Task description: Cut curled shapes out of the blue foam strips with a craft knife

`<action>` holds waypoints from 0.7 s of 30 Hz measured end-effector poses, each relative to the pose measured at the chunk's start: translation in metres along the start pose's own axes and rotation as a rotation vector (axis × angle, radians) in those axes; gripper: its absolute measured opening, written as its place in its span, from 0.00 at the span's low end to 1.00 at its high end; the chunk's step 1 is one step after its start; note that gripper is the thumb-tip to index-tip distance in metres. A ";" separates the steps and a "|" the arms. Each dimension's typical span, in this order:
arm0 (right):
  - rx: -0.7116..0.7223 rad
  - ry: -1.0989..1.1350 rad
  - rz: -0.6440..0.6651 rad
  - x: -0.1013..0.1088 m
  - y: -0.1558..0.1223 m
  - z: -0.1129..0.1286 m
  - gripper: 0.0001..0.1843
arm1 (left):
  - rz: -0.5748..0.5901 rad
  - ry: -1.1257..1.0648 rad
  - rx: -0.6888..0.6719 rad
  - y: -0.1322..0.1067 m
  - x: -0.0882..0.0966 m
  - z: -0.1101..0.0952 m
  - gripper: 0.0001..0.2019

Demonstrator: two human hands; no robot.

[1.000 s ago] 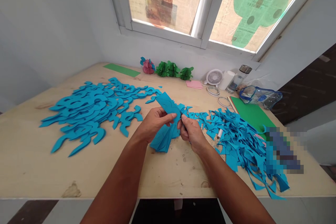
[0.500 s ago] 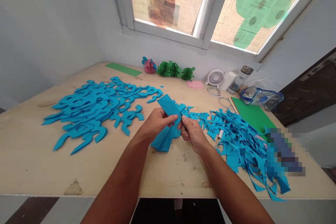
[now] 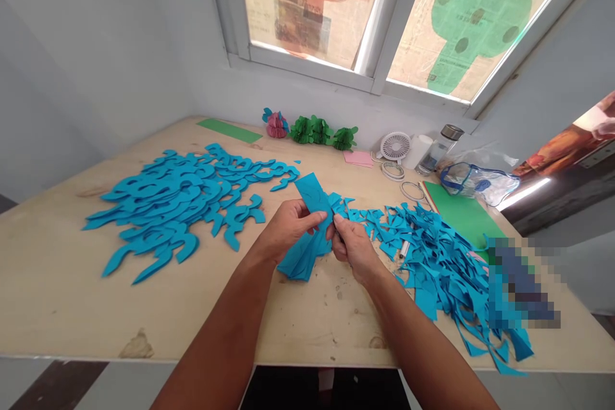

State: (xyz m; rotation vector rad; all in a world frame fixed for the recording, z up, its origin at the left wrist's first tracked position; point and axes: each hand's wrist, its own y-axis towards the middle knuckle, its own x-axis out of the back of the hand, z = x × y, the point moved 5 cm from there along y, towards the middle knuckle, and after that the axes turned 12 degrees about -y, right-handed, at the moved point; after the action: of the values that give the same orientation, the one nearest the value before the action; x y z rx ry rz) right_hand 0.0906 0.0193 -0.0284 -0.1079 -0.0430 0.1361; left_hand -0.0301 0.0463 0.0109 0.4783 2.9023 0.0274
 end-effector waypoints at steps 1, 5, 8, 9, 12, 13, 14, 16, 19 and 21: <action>0.001 0.004 0.005 0.000 0.000 0.000 0.26 | 0.006 -0.004 -0.001 0.000 0.000 0.000 0.10; -0.004 0.010 0.014 -0.001 0.000 -0.001 0.25 | -0.018 0.017 0.012 0.000 0.000 0.001 0.10; -0.006 0.003 -0.003 -0.001 -0.001 0.001 0.25 | -0.036 0.024 0.016 0.001 0.002 0.002 0.10; -0.007 0.002 -0.005 -0.001 -0.002 0.001 0.25 | -0.041 0.021 0.011 0.001 0.002 0.002 0.10; -0.013 0.006 -0.001 -0.002 -0.002 0.002 0.25 | -0.061 0.006 -0.013 0.001 0.003 0.002 0.10; -0.015 0.008 0.003 -0.002 -0.003 0.003 0.24 | -0.065 0.002 -0.017 0.001 0.004 0.003 0.10; -0.017 0.010 0.005 -0.002 -0.003 0.003 0.24 | -0.065 0.001 -0.018 0.002 0.004 0.003 0.10; -0.018 0.015 0.004 -0.002 -0.003 0.003 0.24 | -0.053 0.006 -0.014 0.002 0.003 0.004 0.10; -0.016 0.024 -0.003 -0.002 -0.003 0.003 0.24 | -0.033 0.017 -0.011 0.002 0.001 0.004 0.10; -0.014 0.026 -0.007 -0.001 -0.003 0.003 0.24 | -0.031 0.018 -0.014 0.002 0.000 0.005 0.10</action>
State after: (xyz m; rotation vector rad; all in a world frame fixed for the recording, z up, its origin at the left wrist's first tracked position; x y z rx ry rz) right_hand 0.0895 0.0166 -0.0250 -0.1239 -0.0183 0.1277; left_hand -0.0286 0.0479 0.0060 0.4331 2.9246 0.0471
